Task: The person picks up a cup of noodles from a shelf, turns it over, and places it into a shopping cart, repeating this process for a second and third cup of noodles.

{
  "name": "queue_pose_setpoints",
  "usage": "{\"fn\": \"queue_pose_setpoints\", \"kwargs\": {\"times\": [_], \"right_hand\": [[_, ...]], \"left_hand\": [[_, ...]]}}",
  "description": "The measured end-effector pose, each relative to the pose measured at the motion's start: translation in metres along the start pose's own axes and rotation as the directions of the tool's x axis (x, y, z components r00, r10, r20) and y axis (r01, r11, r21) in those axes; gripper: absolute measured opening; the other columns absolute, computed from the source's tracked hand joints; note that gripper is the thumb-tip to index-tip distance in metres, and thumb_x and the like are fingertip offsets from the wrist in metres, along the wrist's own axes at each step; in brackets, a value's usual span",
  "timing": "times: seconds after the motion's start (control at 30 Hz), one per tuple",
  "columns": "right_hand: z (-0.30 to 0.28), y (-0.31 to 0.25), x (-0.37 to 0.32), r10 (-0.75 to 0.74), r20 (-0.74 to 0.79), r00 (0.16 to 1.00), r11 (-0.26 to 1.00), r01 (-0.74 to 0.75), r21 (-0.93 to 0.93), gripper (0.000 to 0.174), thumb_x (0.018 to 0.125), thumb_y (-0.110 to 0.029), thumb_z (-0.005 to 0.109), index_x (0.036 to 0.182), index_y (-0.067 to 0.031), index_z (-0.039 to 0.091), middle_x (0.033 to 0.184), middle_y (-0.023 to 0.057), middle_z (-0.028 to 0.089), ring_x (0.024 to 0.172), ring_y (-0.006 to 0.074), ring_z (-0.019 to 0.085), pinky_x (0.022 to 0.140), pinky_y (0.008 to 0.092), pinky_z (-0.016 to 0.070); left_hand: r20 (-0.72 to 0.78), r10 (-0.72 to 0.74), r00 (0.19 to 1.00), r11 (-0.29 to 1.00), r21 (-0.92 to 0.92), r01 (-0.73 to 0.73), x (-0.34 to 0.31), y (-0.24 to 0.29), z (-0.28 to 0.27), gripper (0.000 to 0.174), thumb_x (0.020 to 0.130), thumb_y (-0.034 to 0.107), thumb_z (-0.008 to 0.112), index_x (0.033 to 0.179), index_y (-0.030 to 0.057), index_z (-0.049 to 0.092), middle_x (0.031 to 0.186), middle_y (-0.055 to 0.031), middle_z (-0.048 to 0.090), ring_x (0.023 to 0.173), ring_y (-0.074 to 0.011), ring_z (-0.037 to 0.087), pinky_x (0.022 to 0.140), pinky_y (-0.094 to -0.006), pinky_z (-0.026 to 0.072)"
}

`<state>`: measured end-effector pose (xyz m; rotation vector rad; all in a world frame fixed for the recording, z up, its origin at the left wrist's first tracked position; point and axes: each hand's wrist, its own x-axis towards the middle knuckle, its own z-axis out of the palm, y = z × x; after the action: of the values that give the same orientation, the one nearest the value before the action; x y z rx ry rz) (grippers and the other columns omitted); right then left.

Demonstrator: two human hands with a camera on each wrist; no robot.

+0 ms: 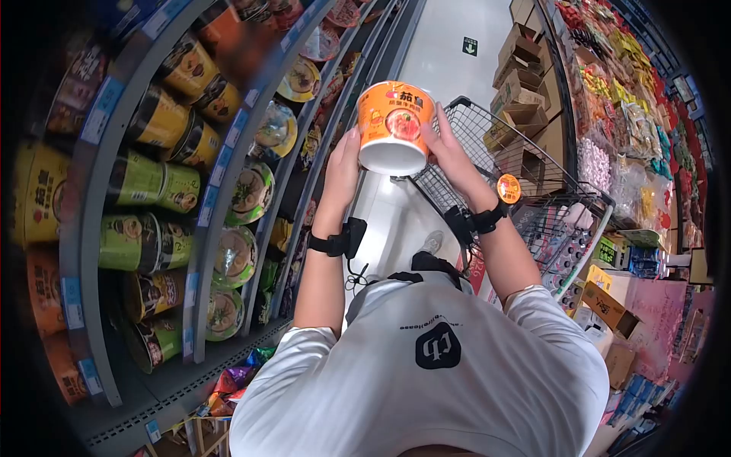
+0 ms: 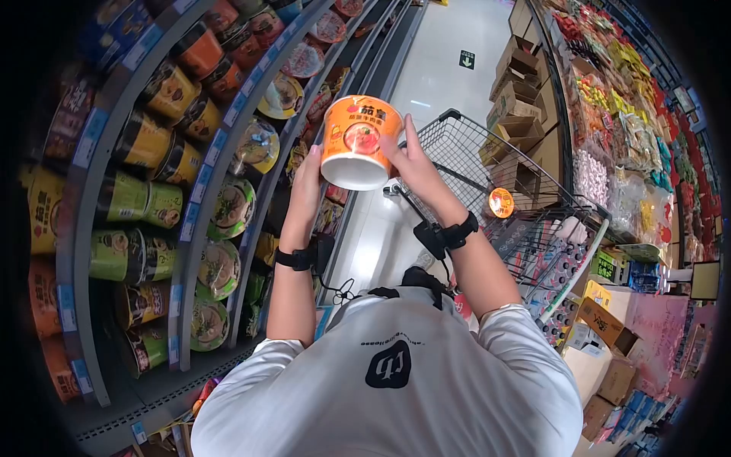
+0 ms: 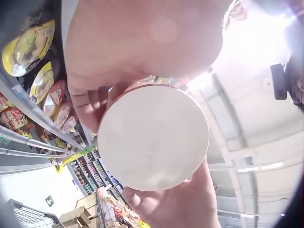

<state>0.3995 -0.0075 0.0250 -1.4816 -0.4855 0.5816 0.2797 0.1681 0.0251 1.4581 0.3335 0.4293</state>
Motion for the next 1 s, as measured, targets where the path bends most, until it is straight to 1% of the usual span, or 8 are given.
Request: {"fn": "queue_pose_setpoints", "kwargs": {"times": [0.13, 0.27, 0.5, 0.7, 0.83, 0.9, 0.93, 1.0], "right_hand": [[-0.057, -0.004, 0.024, 0.184, 0.121, 0.975, 0.981, -0.191, 0.045, 0.082, 0.092, -0.074, 0.032, 0.133, -0.0035, 0.04, 0.082, 0.0119, 0.063, 0.057, 0.014, 0.064, 0.053, 0.0254, 0.0555], [-0.116, -0.009, 0.043, 0.358, 0.203, 0.911, 0.929, -0.369, 0.019, 0.088, 0.089, -0.078, 0.019, 0.122, -0.0029, 0.049, 0.073, 0.0141, 0.064, 0.055, 0.0146, 0.063, 0.047, 0.0243, 0.0552], [-0.199, -0.029, 0.045, 0.324, 0.058, 0.944, 0.942, -0.328, 0.069, 0.085, 0.092, -0.075, 0.022, 0.114, -0.0001, 0.055, 0.074, 0.0102, 0.063, 0.052, 0.0116, 0.061, 0.048, 0.0241, 0.0546], [-0.26, -0.007, 0.038, 0.36, -0.059, 0.931, 0.928, -0.351, 0.126, 0.085, 0.091, -0.076, 0.019, 0.126, -0.0054, 0.052, 0.075, 0.0117, 0.066, 0.057, 0.0113, 0.061, 0.05, 0.0231, 0.0509], [-0.297, 0.024, 0.025, 0.369, -0.153, 0.917, 0.902, -0.314, 0.296, 0.081, 0.092, -0.073, 0.03, 0.136, -0.0063, 0.042, 0.078, 0.0116, 0.063, 0.057, 0.0113, 0.058, 0.052, 0.0237, 0.0514], [-0.308, 0.041, 0.015, 0.251, -0.363, 0.897, 0.942, -0.141, 0.304, 0.087, 0.091, -0.068, 0.044, 0.147, -0.0046, 0.024, 0.093, 0.0156, 0.063, 0.065, 0.0139, 0.062, 0.052, 0.0248, 0.0518], [-0.315, 0.054, 0.01, 0.249, -0.409, 0.878, 0.95, -0.139, 0.281, 0.103, 0.088, -0.06, 0.059, 0.151, -0.0006, 0.002, 0.106, 0.0193, 0.061, 0.077, 0.0174, 0.065, 0.055, 0.0254, 0.0526], [-0.324, 0.082, -0.001, 0.273, -0.488, 0.829, 0.956, -0.179, 0.23, 0.109, 0.083, -0.037, 0.076, 0.152, 0.0007, 0.001, 0.123, 0.0196, 0.055, 0.098, 0.0201, 0.062, 0.078, 0.0304, 0.0524]], "left_hand": [[-0.095, -0.039, 0.995, 0.967, 0.246, 0.062, 0.038, -0.003, 0.054, 0.06, 0.101, 0.049, 0.042, 0.125, -0.0035, 0.057, 0.068, -0.0028, 0.058, 0.061, -0.0116, 0.057, 0.06, -0.028, 0.0459], [-0.051, -0.035, 0.998, 0.918, 0.393, 0.052, 0.076, 0.002, 0.104, 0.061, 0.101, 0.051, 0.04, 0.109, -0.0039, 0.065, 0.067, -0.0074, 0.059, 0.064, -0.0154, 0.059, 0.062, -0.0303, 0.0465], [0.033, -0.039, 0.999, 0.895, 0.446, 0.02, 0.13, -0.012, 0.194, 0.061, 0.102, 0.051, 0.037, 0.104, -0.0038, 0.063, 0.068, -0.0101, 0.06, 0.065, -0.0164, 0.059, 0.063, -0.0318, 0.0465], [0.208, -0.118, 0.971, 0.914, 0.404, 0.024, 0.166, -0.031, 0.255, 0.061, 0.102, 0.05, 0.036, 0.104, -0.0048, 0.062, 0.066, -0.0093, 0.057, 0.065, -0.0172, 0.058, 0.063, -0.0319, 0.0462], [0.35, -0.167, 0.922, 0.849, 0.526, -0.046, 0.189, -0.052, 0.294, 0.058, 0.103, 0.047, 0.037, 0.126, -0.0019, 0.059, 0.088, -0.0103, 0.065, 0.07, -0.0138, 0.056, 0.062, -0.028, 0.046], [0.495, -0.333, 0.803, 0.905, 0.407, 0.125, 0.194, -0.056, 0.314, 0.057, 0.103, 0.044, 0.037, 0.139, 0.0013, 0.049, 0.106, -0.0112, 0.066, 0.083, -0.0147, 0.06, 0.073, -0.0282, 0.0483], [0.552, -0.386, 0.739, 0.891, 0.43, 0.144, 0.203, -0.073, 0.32, 0.058, 0.104, 0.042, 0.04, 0.146, 0.0025, 0.039, 0.116, -0.013, 0.064, 0.098, -0.0149, 0.06, 0.086, -0.0286, 0.0472], [0.651, -0.342, 0.678, 0.913, 0.401, 0.076, 0.214, -0.12, 0.332, 0.06, 0.103, 0.042, 0.043, 0.148, 0.003, 0.035, 0.12, -0.0148, 0.062, 0.104, -0.0162, 0.059, 0.09, -0.0287, 0.0457]]}}
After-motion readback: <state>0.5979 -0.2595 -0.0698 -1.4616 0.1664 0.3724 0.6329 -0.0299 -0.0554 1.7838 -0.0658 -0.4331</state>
